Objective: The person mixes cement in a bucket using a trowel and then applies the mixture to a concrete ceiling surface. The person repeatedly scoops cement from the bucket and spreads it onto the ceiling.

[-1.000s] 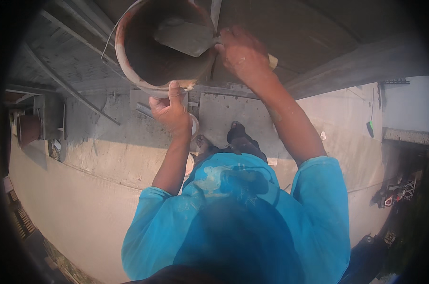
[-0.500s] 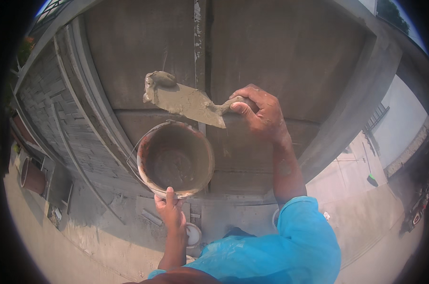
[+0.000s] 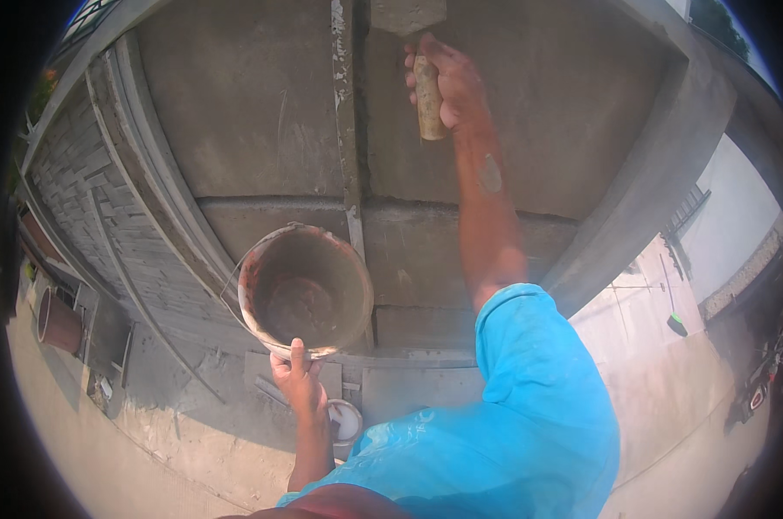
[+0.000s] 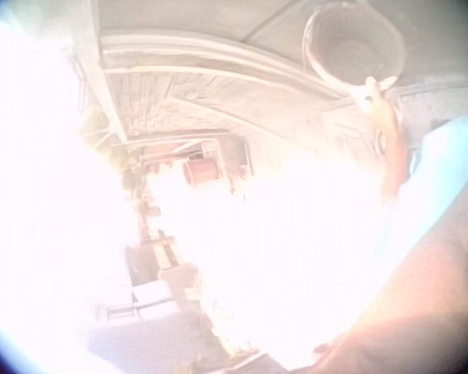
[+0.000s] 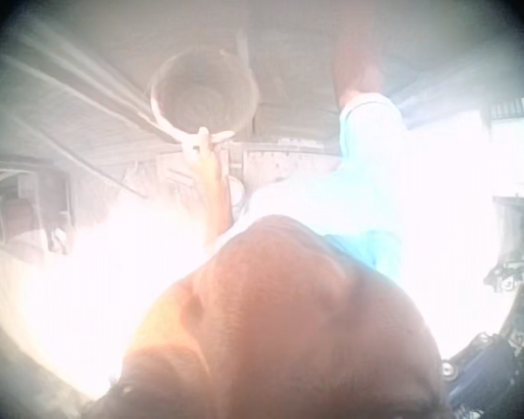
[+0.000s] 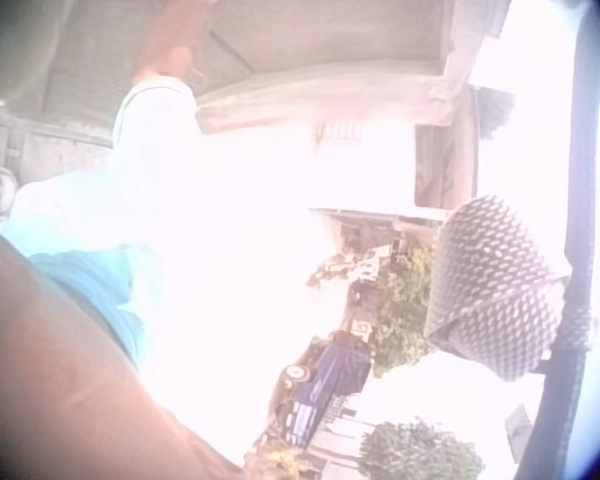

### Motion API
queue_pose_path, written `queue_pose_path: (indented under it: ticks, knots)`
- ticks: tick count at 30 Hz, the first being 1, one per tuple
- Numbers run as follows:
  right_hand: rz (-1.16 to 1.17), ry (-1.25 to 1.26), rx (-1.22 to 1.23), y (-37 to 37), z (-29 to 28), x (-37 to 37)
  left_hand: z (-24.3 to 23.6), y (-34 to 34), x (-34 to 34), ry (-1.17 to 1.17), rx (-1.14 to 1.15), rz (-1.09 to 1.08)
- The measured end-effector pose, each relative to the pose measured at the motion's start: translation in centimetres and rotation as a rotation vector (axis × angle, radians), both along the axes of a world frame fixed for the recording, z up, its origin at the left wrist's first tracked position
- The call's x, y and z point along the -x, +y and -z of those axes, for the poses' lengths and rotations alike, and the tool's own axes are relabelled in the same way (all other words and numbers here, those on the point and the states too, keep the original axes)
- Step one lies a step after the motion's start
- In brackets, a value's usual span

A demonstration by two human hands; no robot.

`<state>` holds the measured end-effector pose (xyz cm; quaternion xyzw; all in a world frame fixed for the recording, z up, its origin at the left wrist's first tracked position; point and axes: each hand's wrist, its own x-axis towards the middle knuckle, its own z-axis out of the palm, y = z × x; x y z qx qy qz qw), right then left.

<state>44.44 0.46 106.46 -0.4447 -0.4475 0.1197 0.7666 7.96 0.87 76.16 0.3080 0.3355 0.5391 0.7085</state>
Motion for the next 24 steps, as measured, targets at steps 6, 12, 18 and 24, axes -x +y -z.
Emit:
queue_pose_path:
  ticks: [6, 12, 18, 24]
  knots:
    - [0.186, -0.027, -0.063, -3.9, 2.5, 0.5, -0.3, 1.0, -0.5, -0.014, -0.003, 0.010]
    - [1.038, -0.825, 0.215, -7.9, -1.6, 2.6, -0.1, 1.4, -0.1, -0.018, 0.021, 0.047]
    - [1.460, -1.573, 0.064, -6.7, -8.8, 2.7, 0.7, 2.2, 0.4, -0.006, 0.058, 0.145]
    - [1.575, -1.585, -0.027, -5.2, -12.2, 3.7, -0.1, 1.8, -0.1, -0.052, 0.087, 0.128]
